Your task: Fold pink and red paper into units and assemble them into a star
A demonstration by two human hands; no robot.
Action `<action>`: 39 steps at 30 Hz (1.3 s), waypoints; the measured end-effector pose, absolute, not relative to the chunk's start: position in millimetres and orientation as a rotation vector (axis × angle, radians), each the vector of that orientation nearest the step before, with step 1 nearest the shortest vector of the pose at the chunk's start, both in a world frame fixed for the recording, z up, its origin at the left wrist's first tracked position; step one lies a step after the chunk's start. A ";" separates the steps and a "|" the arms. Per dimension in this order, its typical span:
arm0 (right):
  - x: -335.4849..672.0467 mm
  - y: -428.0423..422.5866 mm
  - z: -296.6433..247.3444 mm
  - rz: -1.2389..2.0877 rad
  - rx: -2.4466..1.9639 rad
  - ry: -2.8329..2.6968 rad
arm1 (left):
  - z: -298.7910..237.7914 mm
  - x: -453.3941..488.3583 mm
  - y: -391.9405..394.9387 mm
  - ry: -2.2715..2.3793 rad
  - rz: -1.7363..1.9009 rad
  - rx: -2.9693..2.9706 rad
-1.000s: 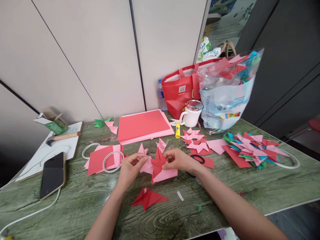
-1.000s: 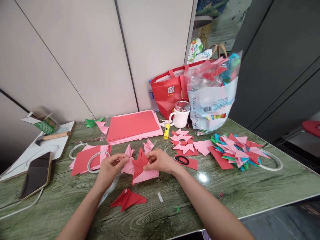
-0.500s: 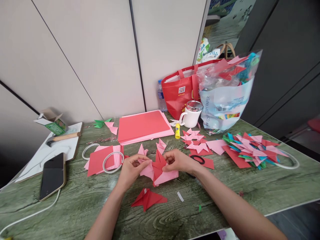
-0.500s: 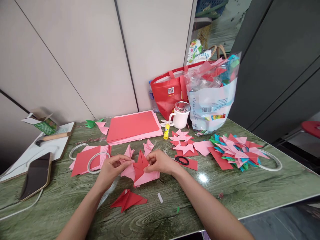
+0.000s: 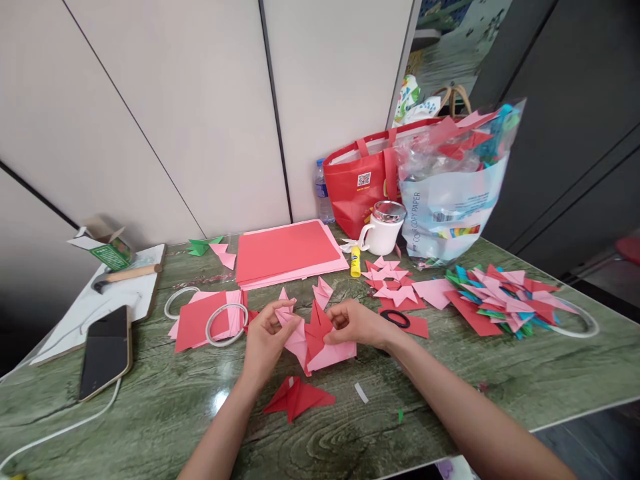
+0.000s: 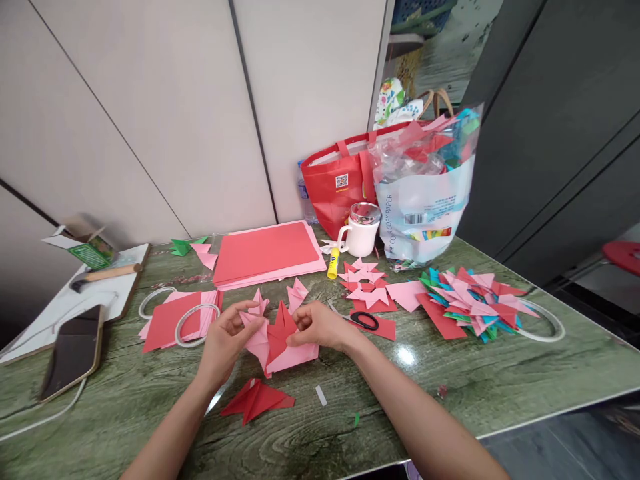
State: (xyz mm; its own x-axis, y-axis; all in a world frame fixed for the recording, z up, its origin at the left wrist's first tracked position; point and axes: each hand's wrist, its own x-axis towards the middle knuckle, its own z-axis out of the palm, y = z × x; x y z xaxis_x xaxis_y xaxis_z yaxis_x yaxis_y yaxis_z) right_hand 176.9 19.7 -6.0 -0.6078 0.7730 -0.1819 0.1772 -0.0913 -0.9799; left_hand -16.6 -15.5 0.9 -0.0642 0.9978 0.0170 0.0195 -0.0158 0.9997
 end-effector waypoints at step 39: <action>173.0 21.0 -13.9 1.763 -1.087 -1.567 | -1.5 -16.6 -15.7 1.387 1.233 1.246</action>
State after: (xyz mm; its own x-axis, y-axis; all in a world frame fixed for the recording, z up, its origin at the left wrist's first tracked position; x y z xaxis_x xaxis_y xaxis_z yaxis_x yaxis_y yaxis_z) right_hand 173.0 21.0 -13.9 -0.5304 0.8201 -0.2147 0.1172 -0.1799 -0.9767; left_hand -16.6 -15.7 -1.5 -0.1139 0.9935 0.0085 0.1249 0.0058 0.9922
